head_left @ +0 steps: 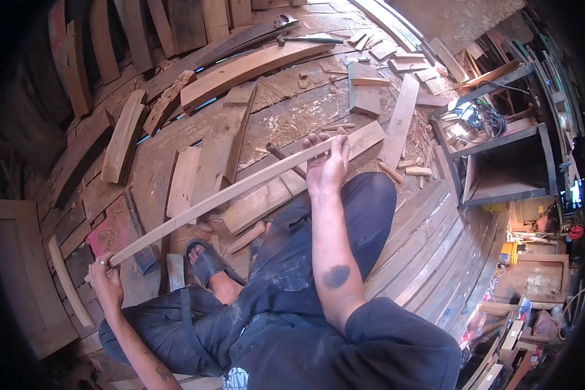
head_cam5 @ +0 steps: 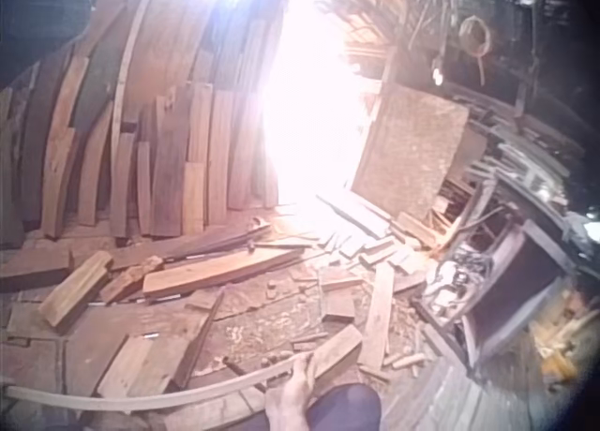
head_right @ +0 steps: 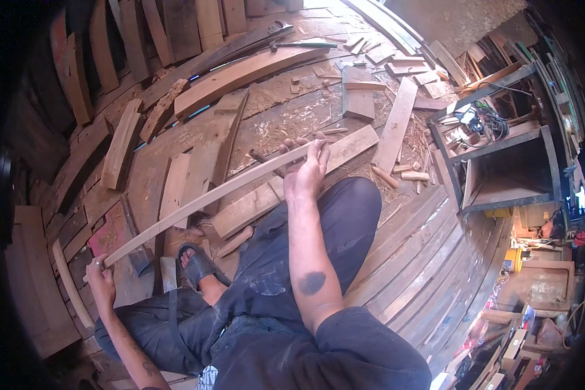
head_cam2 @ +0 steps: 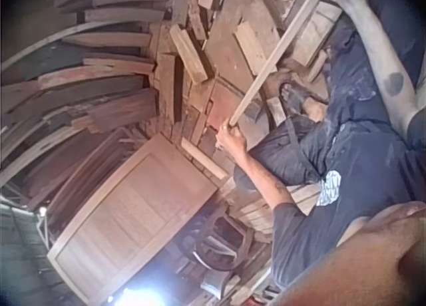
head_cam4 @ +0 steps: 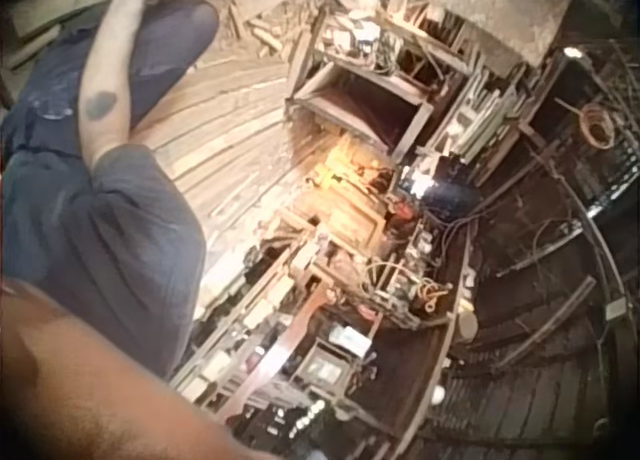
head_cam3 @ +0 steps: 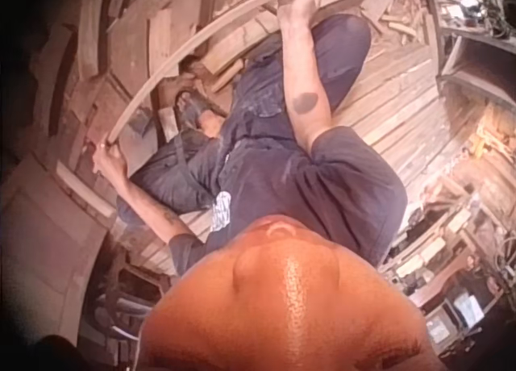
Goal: Shaping and assembling wooden pieces using a hammer and chisel.
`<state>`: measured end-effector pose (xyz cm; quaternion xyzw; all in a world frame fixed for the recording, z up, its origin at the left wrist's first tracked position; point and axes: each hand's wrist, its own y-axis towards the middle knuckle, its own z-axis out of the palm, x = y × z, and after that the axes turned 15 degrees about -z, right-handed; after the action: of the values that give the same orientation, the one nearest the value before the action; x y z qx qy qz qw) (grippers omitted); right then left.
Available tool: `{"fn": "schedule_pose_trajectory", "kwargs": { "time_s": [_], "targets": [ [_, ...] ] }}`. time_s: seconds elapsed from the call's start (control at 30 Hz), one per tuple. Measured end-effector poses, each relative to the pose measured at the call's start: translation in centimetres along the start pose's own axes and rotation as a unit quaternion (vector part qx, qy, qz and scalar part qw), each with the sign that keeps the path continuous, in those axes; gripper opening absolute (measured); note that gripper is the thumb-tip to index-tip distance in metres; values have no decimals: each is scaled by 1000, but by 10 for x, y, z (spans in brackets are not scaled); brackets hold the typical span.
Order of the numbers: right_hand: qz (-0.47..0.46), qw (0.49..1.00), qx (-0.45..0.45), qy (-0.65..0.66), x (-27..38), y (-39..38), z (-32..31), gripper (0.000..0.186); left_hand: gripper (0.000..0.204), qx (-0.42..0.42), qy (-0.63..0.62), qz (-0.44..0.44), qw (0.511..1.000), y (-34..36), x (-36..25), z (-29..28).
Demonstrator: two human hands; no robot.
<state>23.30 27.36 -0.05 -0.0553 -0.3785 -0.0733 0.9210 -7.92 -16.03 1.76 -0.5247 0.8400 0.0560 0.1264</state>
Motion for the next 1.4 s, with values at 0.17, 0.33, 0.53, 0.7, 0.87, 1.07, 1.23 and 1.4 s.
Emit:
{"fn": "schedule_pose_trajectory", "kwargs": {
  "time_s": [0.17,0.33,0.53,0.7,0.87,1.07,1.23,1.4],
  "targets": [
    [1,998,69,5,-3,-13,7,28,26,0,12,35,999,-10,-18,-2],
    [13,986,164,-20,-5,-23,9,27,27,9,-3,47,999,-7,-13,2],
    [43,976,206,62,-1,-24,10,35,31,24,-35,26,999,-4,-14,2],
    [67,970,217,92,4,-25,15,41,29,84,-59,-24,994,-8,-21,-1],
    [52,970,223,88,1,-27,14,46,32,107,-62,-21,992,-8,-20,0],
    [52,971,217,86,-2,-29,16,45,33,103,-67,-26,992,-8,-18,-1],
    [17,980,186,63,-1,-29,15,39,34,110,-93,-20,989,-9,-28,-2],
    [-13,992,128,8,-3,-27,15,43,29,124,-107,-22,986,-10,-35,-8]
  ]
}}
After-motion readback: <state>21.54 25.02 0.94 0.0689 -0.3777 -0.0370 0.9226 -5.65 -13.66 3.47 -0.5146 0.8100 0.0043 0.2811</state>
